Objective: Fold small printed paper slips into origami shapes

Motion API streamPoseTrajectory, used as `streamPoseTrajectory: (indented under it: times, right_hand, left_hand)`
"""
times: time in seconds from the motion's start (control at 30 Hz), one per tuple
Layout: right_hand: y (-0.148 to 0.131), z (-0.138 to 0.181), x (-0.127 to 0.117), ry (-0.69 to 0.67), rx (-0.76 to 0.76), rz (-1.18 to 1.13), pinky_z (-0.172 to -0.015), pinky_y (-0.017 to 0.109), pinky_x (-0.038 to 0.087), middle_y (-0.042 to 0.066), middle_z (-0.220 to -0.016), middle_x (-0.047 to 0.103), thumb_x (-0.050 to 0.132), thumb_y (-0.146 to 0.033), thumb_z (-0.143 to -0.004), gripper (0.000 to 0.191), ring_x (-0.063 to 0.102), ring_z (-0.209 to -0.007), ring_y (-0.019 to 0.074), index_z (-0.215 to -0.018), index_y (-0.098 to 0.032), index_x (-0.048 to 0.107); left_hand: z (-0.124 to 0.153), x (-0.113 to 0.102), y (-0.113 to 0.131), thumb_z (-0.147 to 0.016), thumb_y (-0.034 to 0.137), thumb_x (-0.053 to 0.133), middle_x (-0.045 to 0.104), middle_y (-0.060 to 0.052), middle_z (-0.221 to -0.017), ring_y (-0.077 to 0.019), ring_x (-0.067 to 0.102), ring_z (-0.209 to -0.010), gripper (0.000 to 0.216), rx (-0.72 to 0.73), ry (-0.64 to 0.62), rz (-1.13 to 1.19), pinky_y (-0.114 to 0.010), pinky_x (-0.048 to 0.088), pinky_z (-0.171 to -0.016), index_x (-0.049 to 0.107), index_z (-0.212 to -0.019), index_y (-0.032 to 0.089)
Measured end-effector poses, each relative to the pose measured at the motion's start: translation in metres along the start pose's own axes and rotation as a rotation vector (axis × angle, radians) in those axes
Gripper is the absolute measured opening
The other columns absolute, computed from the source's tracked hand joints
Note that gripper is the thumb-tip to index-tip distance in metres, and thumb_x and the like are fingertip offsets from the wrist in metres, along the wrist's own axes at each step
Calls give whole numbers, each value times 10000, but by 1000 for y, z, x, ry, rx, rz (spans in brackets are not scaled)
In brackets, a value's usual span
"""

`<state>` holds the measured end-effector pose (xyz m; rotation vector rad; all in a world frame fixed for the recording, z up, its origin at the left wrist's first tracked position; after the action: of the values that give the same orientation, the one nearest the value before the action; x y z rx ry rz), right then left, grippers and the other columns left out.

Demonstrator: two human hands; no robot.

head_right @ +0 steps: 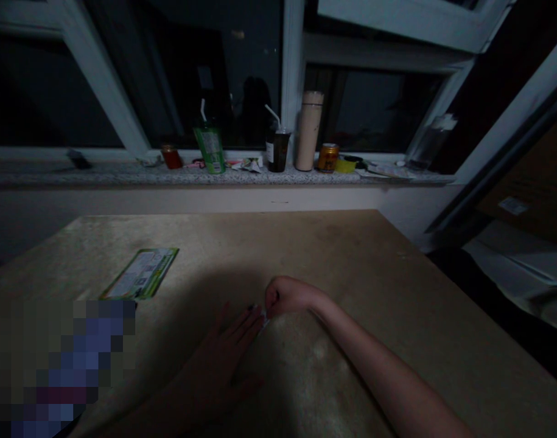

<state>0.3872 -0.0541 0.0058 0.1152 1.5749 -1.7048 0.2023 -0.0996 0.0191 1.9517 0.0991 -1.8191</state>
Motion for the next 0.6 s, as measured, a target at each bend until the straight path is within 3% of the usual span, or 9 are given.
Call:
streamPoseTrajectory:
  times: [0.33, 0.47, 0.6]
  right_hand:
    - [2, -5, 1, 12, 29, 9, -478, 166, 353, -38, -569, 591, 699, -141, -584, 90, 508, -534, 85, -672, -136, 715]
    - [3, -3, 2, 2, 32, 15, -474, 171, 355, -34, -568, 596, 692, -151, -593, 89, 505, -523, 87, -677, -136, 718]
    - [-1, -3, 1, -11, 31, 28, -475, 174, 356, -28, -576, 611, 686, -153, -607, 91, 512, -522, 89, -689, -138, 724]
  left_hand:
    - [6, -2, -6, -918, 447, 497, 126, -78, -1548, -243, 119, -1407, 799, -1, -20, 87, -440, 134, -1145, 19, -1501, 182]
    - [10, 2, -9, -934, 466, 459, 105, -73, -1550, -266, 87, -1408, 707, -78, -11, 47, -450, 156, -1139, 134, -1497, 186]
    - [11, -3, -7, -916, 467, 487, 145, -76, -1544, -257, 123, -1405, 759, -70, -11, 39, -461, 122, -1144, 94, -1500, 182]
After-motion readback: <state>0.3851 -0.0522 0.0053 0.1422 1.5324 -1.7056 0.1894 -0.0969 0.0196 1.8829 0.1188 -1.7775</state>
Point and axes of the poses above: each hand's wrist, its own z-axis away from the middle knuckle, its own x-axis out of the palm, y = z × x, the point moved 4 cm from there along -z, towards the middle knuckle
